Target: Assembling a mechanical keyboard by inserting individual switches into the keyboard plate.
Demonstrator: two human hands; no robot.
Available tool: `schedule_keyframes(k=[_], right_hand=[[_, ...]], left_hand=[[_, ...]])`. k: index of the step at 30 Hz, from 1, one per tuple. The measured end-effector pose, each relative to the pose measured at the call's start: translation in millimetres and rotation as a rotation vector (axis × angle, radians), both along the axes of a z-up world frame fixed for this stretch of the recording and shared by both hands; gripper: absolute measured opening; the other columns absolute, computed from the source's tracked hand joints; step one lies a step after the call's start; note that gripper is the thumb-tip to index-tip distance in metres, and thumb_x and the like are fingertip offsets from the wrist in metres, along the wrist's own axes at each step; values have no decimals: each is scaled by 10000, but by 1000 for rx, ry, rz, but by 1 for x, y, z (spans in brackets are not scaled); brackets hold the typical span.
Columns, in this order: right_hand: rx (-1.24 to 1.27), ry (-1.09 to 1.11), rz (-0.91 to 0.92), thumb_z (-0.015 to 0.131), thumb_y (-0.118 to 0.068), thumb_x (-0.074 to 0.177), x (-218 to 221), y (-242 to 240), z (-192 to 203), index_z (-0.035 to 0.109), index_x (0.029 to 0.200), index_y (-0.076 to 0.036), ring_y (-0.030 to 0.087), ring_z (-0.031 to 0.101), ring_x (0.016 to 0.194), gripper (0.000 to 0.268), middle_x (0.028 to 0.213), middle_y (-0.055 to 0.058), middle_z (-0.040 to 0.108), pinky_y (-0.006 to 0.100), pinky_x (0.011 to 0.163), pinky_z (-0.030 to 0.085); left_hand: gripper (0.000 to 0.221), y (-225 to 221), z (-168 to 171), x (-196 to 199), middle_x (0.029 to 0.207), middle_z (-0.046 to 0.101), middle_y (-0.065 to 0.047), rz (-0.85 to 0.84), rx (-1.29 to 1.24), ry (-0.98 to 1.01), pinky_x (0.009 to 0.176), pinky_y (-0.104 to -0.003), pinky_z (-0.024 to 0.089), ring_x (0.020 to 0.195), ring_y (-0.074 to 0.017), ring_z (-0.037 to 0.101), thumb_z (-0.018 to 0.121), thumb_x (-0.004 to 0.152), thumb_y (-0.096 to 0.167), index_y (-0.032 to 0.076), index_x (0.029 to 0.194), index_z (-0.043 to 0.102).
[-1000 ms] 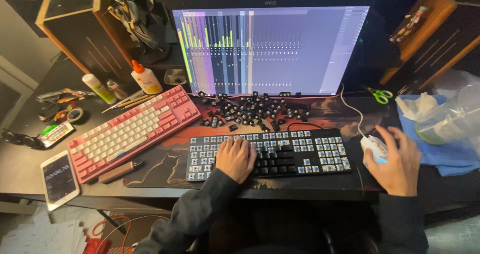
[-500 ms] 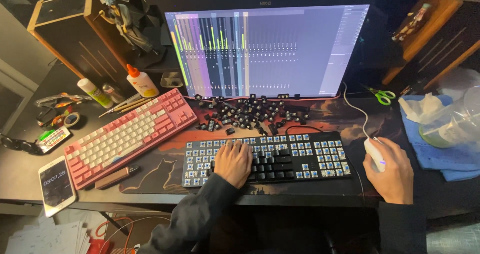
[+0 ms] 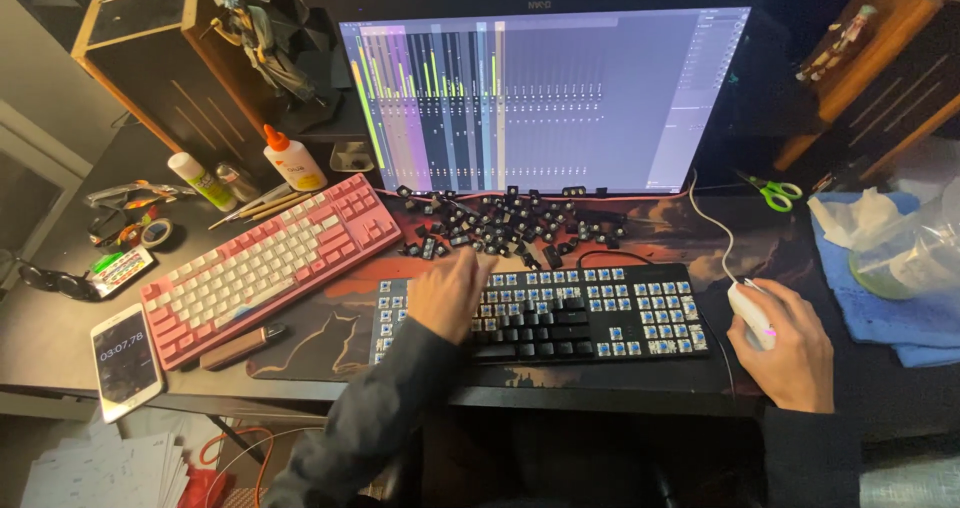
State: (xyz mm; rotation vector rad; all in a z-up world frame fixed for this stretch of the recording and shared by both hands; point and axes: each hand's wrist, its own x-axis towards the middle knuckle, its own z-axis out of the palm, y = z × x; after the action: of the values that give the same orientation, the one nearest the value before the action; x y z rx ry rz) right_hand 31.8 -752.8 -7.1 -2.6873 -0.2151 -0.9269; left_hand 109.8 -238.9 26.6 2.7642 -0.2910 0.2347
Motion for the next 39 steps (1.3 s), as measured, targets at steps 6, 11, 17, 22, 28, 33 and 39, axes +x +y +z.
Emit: schedule_keyframes(k=[6,11,17,22,28,33,39], right_hand=[[-2,14,18,856,-71,1017,-2,-1,-1,877,1501,-184,378,775,1334,498,1603,54,795,530,1190,626],[-8,26,3,863,-92,1007,0,-4,-5,880,1506,-196,359,774,1365,510,1615,34,792,527,1171,635],[7,20,16,868,-57,1003,0,-2,-2,877,1491,-168,363,775,1348,501,1604,55,799,520,1177,629],[-4,8,15,872,-44,1015,-2,0,-1,879,1488,-164,360,777,1331,489,1604,52,801,518,1154,638],[7,-1,48,879,-25,990,1,-3,-4,868,1487,-150,385,771,1301,513,1587,79,798,520,1195,621],[-3,6,18,872,-34,999,-1,-3,-4,880,1471,-173,351,780,1316,492,1592,43,805,500,1166,635],[6,11,14,874,-30,982,1,-4,-8,877,1464,-180,362,775,1325,505,1595,51,805,504,1195,623]], left_hand=[[400,27,19,45,1112,637,-177,18,24,-126,799,-546,628,919,-358,658,400,1314,398,78,1165,586],[607,27,10,49,1593,509,-301,46,120,-170,1047,-604,564,1256,-451,617,521,1226,404,93,1744,459],[536,-2,-3,-9,1585,635,-220,-110,177,-90,1136,-631,575,1405,-386,617,505,1212,502,143,1575,671],[573,-9,-19,-46,1563,668,-263,-253,184,-112,1209,-687,538,1456,-483,655,496,1244,522,116,1598,691],[451,-9,-12,-64,1347,740,-182,-290,178,-351,980,-533,585,1176,-365,704,625,1204,478,107,1417,766],[390,-11,-18,-69,1278,706,-160,-292,146,-433,901,-535,528,1098,-390,652,697,1192,452,100,1344,769],[365,-15,-10,-71,1251,713,-142,-270,164,-433,917,-506,542,1117,-367,673,707,1169,440,126,1343,773]])
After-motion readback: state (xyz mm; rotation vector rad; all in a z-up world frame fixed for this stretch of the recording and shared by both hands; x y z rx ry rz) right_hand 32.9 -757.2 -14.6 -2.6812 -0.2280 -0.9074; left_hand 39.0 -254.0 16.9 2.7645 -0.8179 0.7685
